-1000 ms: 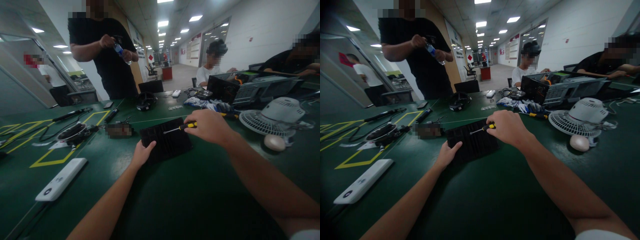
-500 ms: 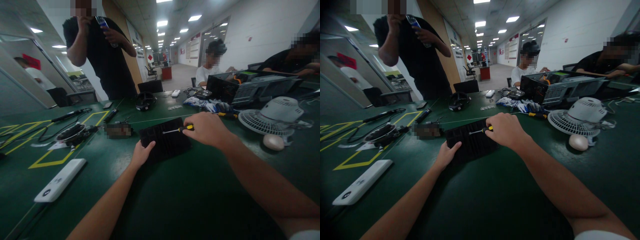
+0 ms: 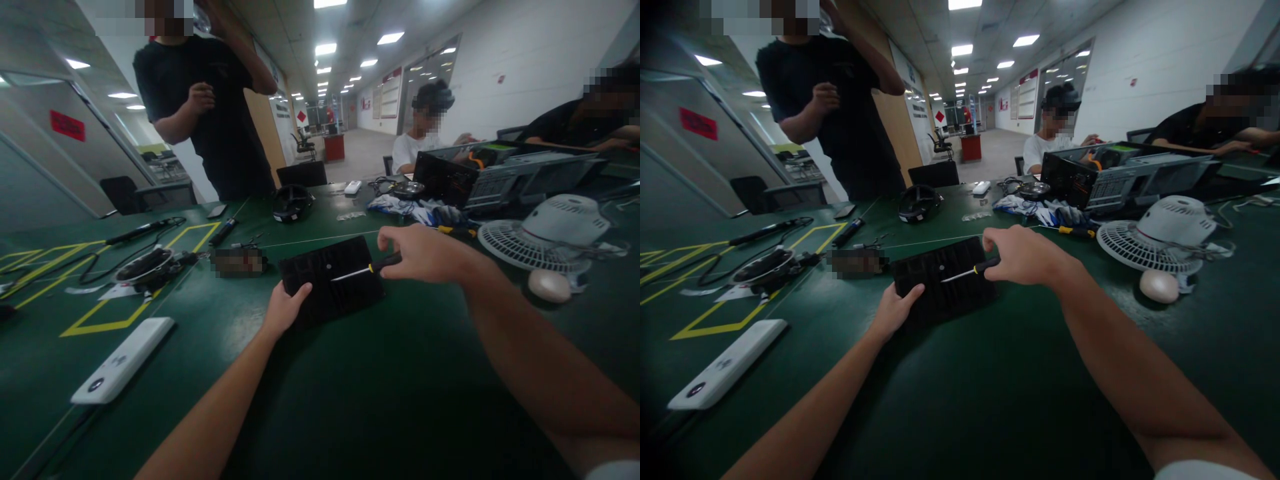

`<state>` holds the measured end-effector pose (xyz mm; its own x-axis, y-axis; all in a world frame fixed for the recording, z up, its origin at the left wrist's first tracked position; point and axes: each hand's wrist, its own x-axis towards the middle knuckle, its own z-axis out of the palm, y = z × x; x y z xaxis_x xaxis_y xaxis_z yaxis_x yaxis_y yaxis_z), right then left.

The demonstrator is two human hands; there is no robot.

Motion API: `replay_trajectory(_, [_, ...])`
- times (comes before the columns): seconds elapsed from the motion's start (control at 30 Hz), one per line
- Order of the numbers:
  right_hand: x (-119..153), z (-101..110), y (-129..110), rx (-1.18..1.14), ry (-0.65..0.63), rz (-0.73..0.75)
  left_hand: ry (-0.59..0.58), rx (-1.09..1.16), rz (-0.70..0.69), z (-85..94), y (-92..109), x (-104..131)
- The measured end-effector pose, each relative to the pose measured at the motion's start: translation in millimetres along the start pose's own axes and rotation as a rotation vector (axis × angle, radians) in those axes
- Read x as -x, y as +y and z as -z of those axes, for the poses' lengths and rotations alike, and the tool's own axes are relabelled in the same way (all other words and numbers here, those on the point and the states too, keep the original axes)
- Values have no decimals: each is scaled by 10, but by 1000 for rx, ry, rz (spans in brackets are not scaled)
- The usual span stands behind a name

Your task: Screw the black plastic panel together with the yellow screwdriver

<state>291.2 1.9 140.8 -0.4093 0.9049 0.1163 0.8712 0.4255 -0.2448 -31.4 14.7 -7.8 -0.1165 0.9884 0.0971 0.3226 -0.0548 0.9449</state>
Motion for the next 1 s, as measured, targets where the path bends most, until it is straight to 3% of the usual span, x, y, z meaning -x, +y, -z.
replay_trajectory(0.13, [17, 67, 74, -39, 91, 81, 15, 4, 7, -6, -45, -15])
replay_trajectory(0.33, [-14, 13, -27, -56, 304, 35, 5, 18, 4, -10, -21, -12])
replay_trajectory(0.67, [-34, -90, -84, 168, 420, 166, -7, 11, 0, -5, -28, -17])
replay_trajectory(1.0, [-26, -162, -178, 218, 402, 227, 1, -28, -10, 0, 10, -4])
